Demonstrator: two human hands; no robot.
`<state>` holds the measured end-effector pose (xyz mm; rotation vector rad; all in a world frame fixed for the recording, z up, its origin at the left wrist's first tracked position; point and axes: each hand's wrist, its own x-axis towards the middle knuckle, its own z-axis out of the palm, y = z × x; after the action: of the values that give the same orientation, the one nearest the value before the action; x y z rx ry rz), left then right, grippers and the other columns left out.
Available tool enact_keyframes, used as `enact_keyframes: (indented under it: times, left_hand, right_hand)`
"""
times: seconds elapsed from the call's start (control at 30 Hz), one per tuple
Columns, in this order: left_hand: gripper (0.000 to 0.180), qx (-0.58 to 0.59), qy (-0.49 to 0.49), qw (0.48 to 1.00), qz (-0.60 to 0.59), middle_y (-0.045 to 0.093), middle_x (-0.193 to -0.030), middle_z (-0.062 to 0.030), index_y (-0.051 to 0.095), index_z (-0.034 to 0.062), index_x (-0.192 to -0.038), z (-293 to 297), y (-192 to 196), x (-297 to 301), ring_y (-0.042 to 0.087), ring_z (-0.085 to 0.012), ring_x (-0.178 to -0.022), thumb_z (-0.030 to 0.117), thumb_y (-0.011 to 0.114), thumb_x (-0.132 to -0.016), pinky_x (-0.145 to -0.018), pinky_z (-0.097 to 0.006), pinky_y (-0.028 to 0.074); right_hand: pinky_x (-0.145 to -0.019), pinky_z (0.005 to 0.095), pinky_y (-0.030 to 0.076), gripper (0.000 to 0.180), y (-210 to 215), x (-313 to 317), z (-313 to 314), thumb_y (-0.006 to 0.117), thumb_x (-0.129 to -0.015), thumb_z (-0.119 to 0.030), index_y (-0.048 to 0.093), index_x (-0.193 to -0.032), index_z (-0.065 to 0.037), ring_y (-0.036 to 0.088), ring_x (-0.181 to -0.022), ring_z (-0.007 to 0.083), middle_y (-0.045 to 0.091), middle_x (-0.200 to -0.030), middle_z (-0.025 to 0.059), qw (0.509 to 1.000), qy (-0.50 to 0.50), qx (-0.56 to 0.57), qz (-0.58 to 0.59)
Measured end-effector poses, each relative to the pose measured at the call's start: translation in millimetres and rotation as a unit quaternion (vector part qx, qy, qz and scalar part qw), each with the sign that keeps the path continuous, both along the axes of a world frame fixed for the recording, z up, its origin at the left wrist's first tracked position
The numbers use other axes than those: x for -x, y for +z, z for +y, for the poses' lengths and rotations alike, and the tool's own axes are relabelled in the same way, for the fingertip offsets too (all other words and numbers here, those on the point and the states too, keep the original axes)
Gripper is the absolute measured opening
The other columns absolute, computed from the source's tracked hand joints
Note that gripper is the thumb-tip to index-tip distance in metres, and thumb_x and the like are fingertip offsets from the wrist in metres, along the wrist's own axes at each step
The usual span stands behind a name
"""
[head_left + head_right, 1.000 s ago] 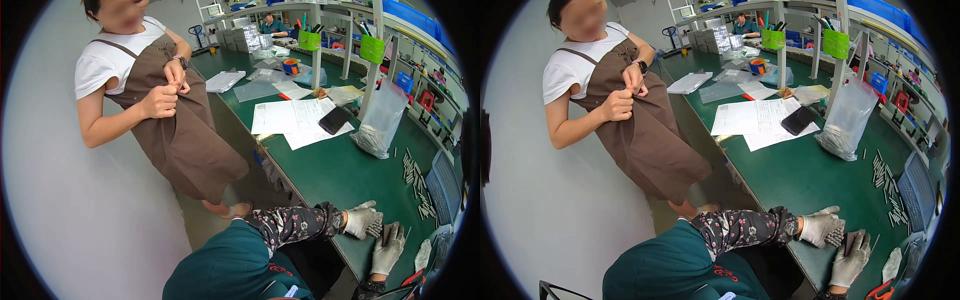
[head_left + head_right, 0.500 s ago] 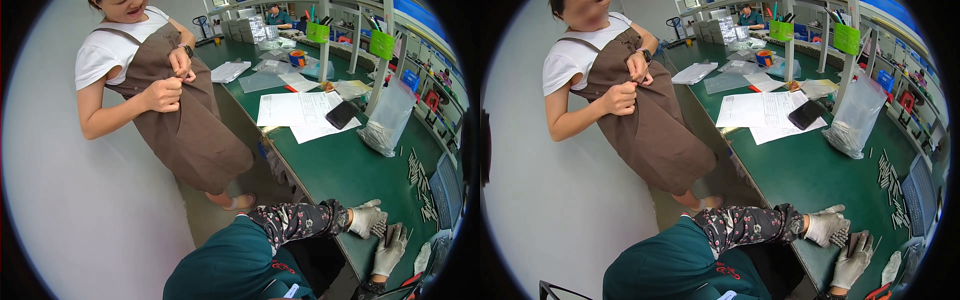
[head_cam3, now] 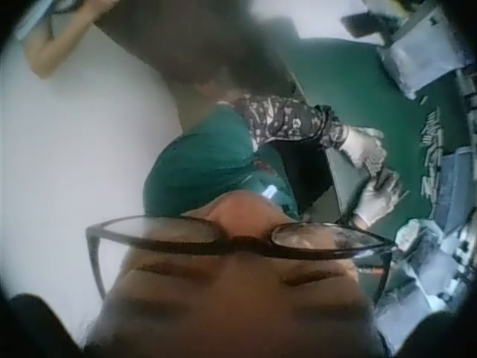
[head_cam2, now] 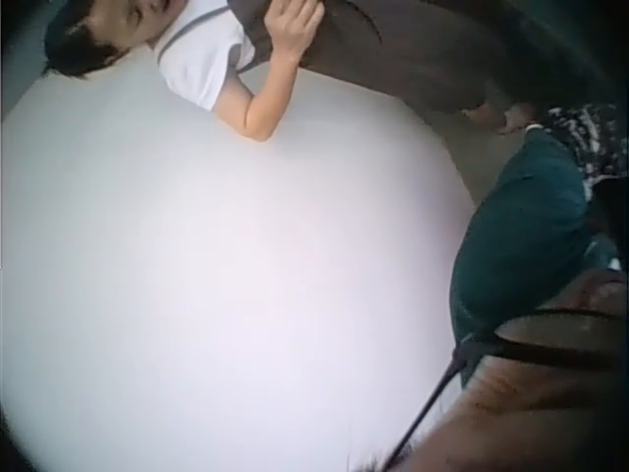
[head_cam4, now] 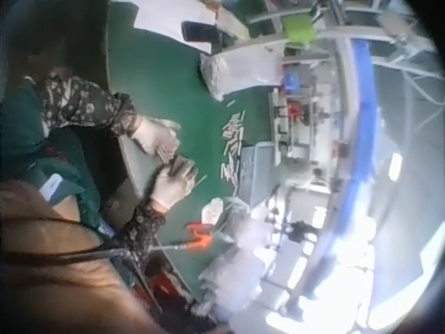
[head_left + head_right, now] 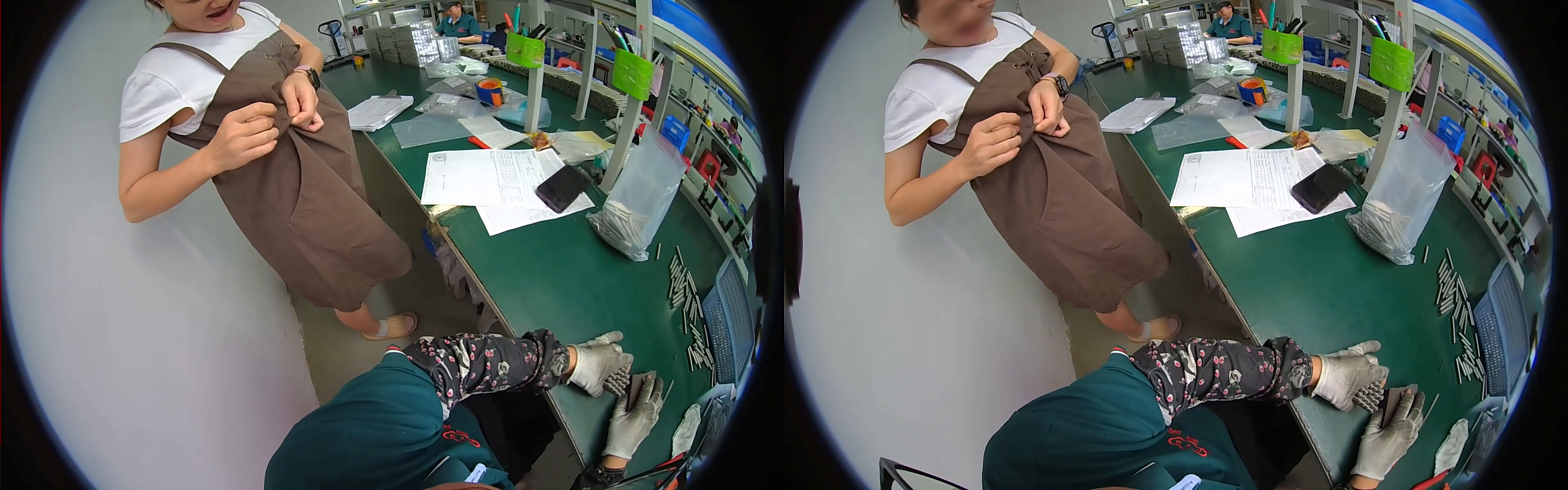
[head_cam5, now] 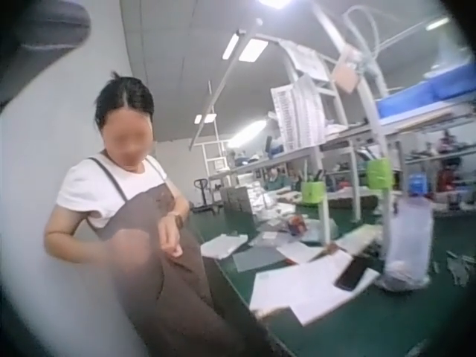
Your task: The recorder is polishing and inspecting bundles of small metal pins at a factory workbench.
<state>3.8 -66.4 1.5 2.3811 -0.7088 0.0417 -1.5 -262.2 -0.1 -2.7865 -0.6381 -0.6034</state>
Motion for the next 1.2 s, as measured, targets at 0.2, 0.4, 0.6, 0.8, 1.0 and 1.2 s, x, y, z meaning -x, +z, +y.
enact_keyframes:
  times: [0.2,0.4,0.6,0.8,1.0,1.2]
  left_hand:
    - [0.053,0.011,0.006,1.0,-0.003,0.059,-0.089,-0.0108,0.051,0.0005,-0.099,-2.1,-2.6,0.2,0.055,-0.0258,-0.095,0.023,0.068,-0.055,-0.108,-0.044,0.013]
    - [0.053,0.008,0.008,1.0,0.003,0.059,-0.09,-0.013,0.051,0.0002,-0.099,-1.4,1.2,9.7,0.055,-0.0267,-0.097,0.022,0.068,-0.053,-0.108,-0.043,0.014]
    - [0.051,0.007,0.017,1.0,-0.006,0.056,-0.102,-0.0168,0.051,0.0076,-0.103,-1.4,-3.6,6.0,0.04,-0.0406,-0.114,0.024,0.067,-0.058,-0.105,-0.041,0.023]
    - [0.041,0.013,0.051,0.998,-0.035,0.057,-0.097,-0.0095,0.058,0.0057,-0.095,17.2,18.0,7.0,0.045,-0.0292,-0.109,0.021,0.07,-0.058,-0.101,-0.037,0.028]
    - [0.041,0.082,-0.001,0.996,-0.019,0.054,-0.099,-0.0091,0.056,0.0061,-0.098,11.5,-23.0,-9.9,0.044,-0.0304,-0.106,0.017,0.07,-0.06,-0.099,-0.037,0.03]
    - [0.061,-0.039,0.008,0.999,-0.002,0.054,-0.105,-0.0072,0.049,0.0041,-0.11,-1.7,3.1,5.9,0.044,-0.0282,-0.11,0.015,0.076,-0.057,-0.105,-0.038,0.025]
  right_hand:
    - [-0.097,0.0448,0.032,0.058,0.8,0.8,-0.4,0.059,-0.074,-0.019,0.041,-0.126,0.0,0.039,-0.116,0.0406,0.039,-0.129,0.0233,1.0,-0.001,-0.013,0.009]
    - [-0.095,0.0434,0.034,0.06,6.1,10.2,4.6,0.062,-0.07,-0.018,0.043,-0.124,-0.001,0.042,-0.114,0.0394,0.041,-0.127,0.0231,0.999,-0.038,0.014,-0.008]
    - [-0.091,0.0432,0.038,0.045,41.6,27.0,4.1,0.059,-0.071,-0.015,0.054,-0.113,0.0,0.049,-0.104,0.0383,0.05,-0.118,0.024,0.986,-0.004,-0.15,-0.067]
    - [-0.078,0.0439,0.043,0.036,54.3,27.6,29.9,0.06,-0.066,-0.018,0.06,-0.1,-0.008,0.054,-0.089,0.0362,0.055,-0.106,0.0202,0.988,0.085,-0.116,-0.059]
    - [-0.072,0.041,0.044,0.032,64.5,48.9,31.4,0.06,-0.071,-0.024,0.06,-0.097,-0.007,0.056,-0.083,0.0314,0.057,-0.1,0.0165,0.987,0.114,-0.07,-0.084]
    - [-0.07,0.0385,0.044,0.025,61.6,30.9,12.1,0.06,-0.071,-0.023,0.062,-0.093,-0.01,0.055,-0.083,0.0299,0.057,-0.089,0.0127,0.985,-0.043,-0.097,-0.138]
